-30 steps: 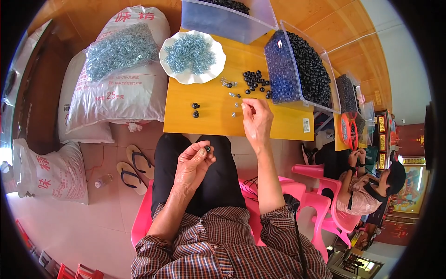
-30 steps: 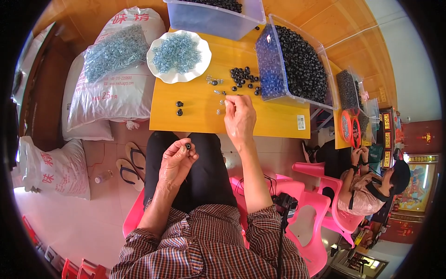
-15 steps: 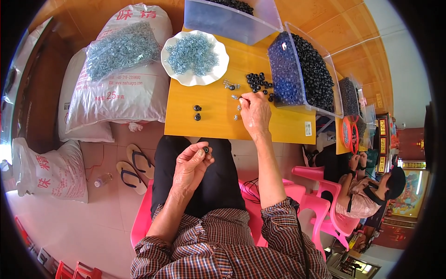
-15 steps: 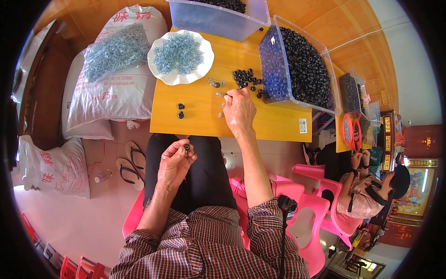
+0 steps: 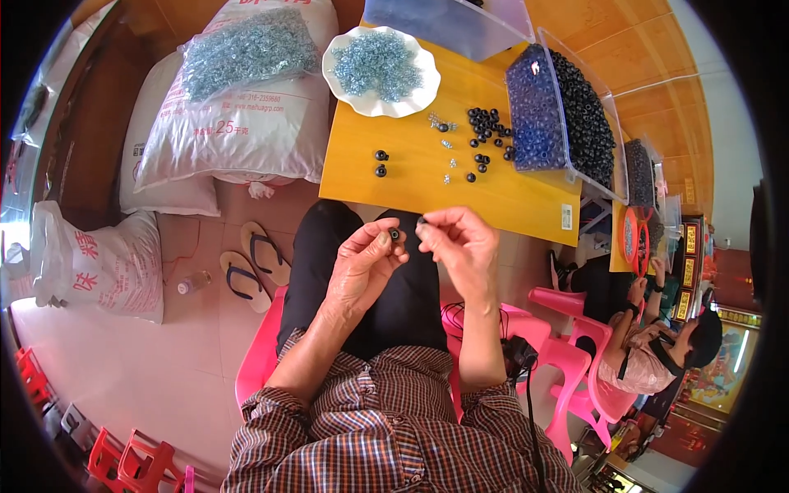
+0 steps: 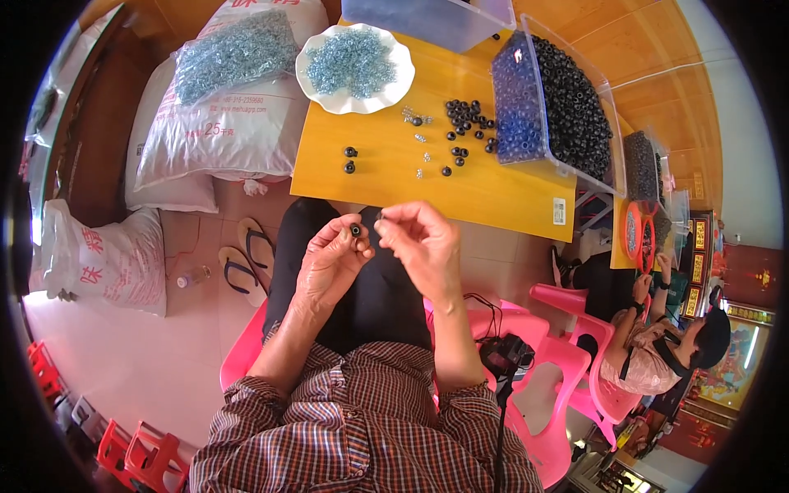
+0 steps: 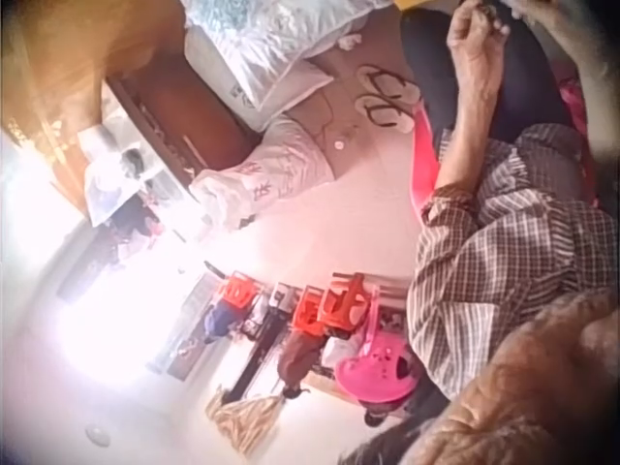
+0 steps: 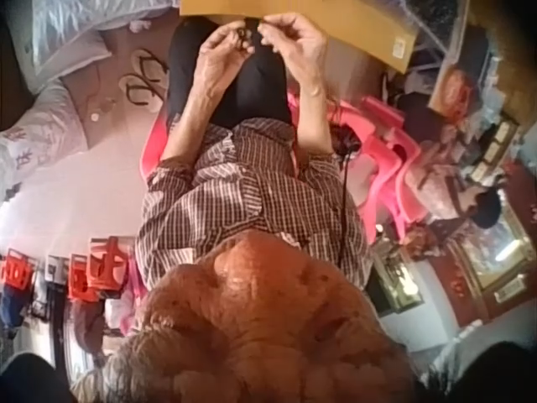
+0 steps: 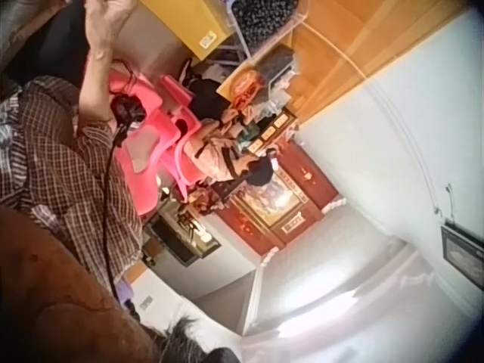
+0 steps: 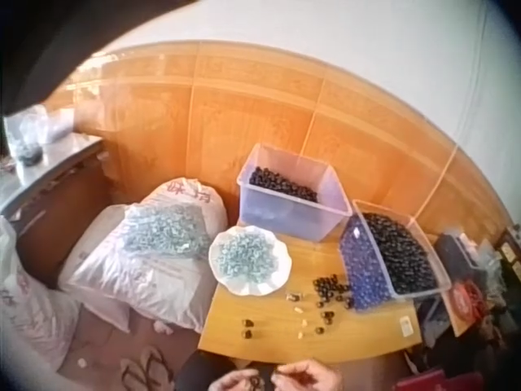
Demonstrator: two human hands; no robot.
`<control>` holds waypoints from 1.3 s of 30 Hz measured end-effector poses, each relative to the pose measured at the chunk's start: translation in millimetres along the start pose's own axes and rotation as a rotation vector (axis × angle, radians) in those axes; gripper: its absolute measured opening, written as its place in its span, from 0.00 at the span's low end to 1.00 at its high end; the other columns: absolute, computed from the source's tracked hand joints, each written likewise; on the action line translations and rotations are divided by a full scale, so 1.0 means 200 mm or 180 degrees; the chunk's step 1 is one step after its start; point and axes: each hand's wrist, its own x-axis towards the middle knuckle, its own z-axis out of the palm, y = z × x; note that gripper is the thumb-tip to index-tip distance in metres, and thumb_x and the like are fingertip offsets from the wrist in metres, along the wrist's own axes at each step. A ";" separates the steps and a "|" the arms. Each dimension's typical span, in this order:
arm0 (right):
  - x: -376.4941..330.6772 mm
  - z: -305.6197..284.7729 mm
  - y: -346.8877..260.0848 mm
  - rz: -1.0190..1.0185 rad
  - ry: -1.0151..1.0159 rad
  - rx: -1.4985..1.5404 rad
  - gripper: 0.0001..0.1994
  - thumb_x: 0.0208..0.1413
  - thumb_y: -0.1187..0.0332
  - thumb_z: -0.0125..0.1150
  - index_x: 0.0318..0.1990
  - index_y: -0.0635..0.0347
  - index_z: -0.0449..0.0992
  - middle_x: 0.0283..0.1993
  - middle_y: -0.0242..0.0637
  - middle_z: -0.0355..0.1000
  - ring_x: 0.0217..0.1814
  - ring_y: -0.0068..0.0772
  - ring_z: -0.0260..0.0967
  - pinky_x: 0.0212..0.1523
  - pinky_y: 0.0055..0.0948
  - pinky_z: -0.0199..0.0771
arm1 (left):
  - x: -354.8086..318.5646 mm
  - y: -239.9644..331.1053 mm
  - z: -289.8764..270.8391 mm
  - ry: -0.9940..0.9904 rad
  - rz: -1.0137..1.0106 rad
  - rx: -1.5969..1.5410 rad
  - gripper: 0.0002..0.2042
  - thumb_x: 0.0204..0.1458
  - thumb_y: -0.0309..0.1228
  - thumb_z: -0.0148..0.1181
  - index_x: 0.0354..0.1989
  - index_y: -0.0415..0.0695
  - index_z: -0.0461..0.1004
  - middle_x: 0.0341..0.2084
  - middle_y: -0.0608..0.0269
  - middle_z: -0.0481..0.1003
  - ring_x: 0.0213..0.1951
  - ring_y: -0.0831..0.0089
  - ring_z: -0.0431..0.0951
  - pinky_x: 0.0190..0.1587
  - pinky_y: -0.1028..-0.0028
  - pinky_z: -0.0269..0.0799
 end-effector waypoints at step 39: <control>-0.19 0.04 0.04 -0.0385 0.0005 -0.0176 0.06 0.54 0.80 0.59 0.39 0.67 0.76 0.34 0.33 0.73 0.30 0.19 0.72 0.25 0.15 0.70 | -0.07 -0.06 0.02 -0.0027 0.0394 0.0593 0.10 0.56 0.21 0.56 0.45 0.37 0.75 0.39 0.60 0.77 0.40 0.71 0.76 0.46 0.67 0.75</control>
